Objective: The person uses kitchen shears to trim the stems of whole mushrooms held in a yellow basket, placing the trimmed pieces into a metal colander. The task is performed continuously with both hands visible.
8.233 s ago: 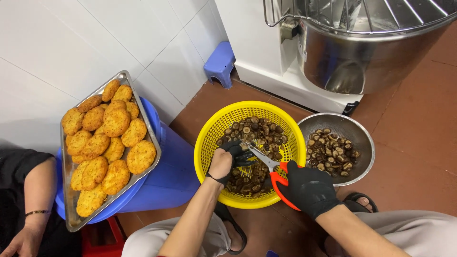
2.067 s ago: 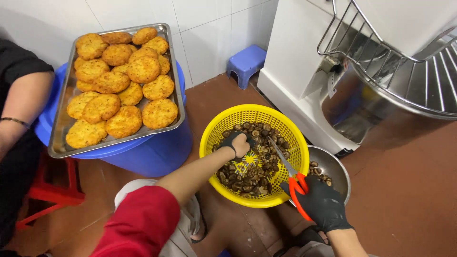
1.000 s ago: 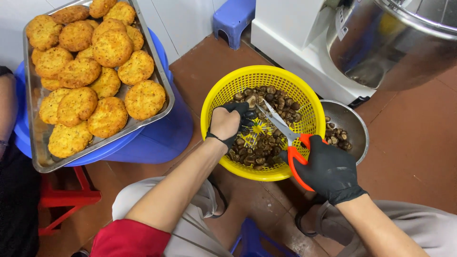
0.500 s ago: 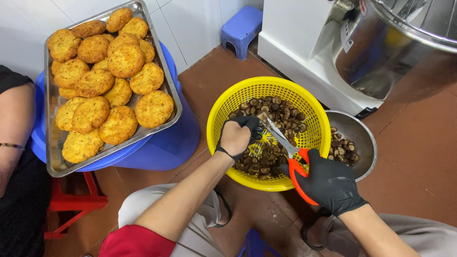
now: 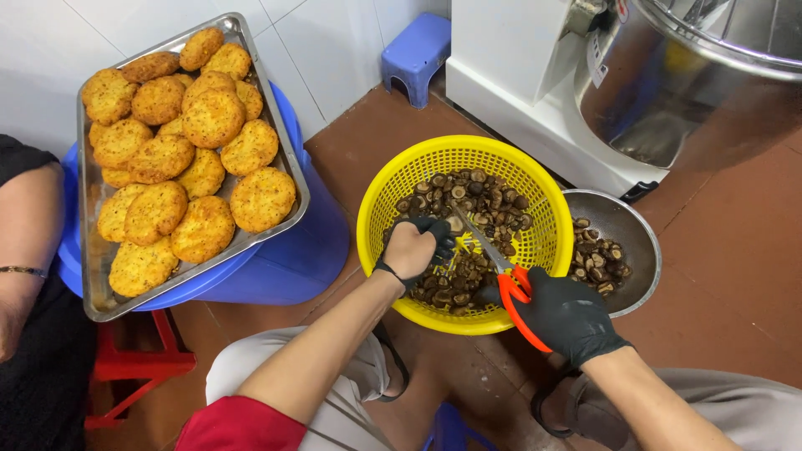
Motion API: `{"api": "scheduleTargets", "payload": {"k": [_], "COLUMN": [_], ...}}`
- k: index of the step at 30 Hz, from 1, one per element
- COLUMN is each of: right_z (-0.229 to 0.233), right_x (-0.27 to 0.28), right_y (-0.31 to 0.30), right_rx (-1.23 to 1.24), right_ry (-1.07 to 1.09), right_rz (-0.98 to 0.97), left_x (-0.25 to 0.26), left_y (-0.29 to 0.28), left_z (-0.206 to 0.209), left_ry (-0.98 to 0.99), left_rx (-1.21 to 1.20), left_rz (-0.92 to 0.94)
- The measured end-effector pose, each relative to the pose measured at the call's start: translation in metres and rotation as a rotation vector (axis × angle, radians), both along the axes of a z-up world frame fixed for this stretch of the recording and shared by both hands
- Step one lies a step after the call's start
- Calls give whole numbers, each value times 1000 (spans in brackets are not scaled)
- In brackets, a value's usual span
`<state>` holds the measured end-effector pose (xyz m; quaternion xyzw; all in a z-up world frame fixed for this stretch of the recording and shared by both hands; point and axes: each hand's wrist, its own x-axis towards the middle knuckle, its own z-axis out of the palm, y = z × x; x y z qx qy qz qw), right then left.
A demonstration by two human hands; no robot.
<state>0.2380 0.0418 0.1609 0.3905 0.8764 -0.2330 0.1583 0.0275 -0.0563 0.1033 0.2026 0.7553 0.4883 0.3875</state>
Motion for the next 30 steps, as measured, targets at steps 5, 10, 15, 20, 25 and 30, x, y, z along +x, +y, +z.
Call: {"api": "scheduleTargets", "payload": {"k": [5,10,15,20,25,30], "right_z": [6,58,74,82,86,50], "right_x": [15,16,31,38,35,38], "right_y": [41,59,68,65,68,72], "right_rx": [12,-52,-25,-54,-127,-36], "right_ry": [-102,-192,-46,-25,-76,-115], "right_rz": [-76,-390,-503,-468,-375,-264], "left_x": [-34,17,42,-71,-59,-49], "left_y": [6,72,124,108,70,62], "left_z": [-30,30,44,-124,-116,-125], "left_ry": [245,621,770,821,1008,997], "left_rx": [-155,-249,-5,-436,-866,-788], "left_rz": [-64,-300,-395,-299,-409,-338]}}
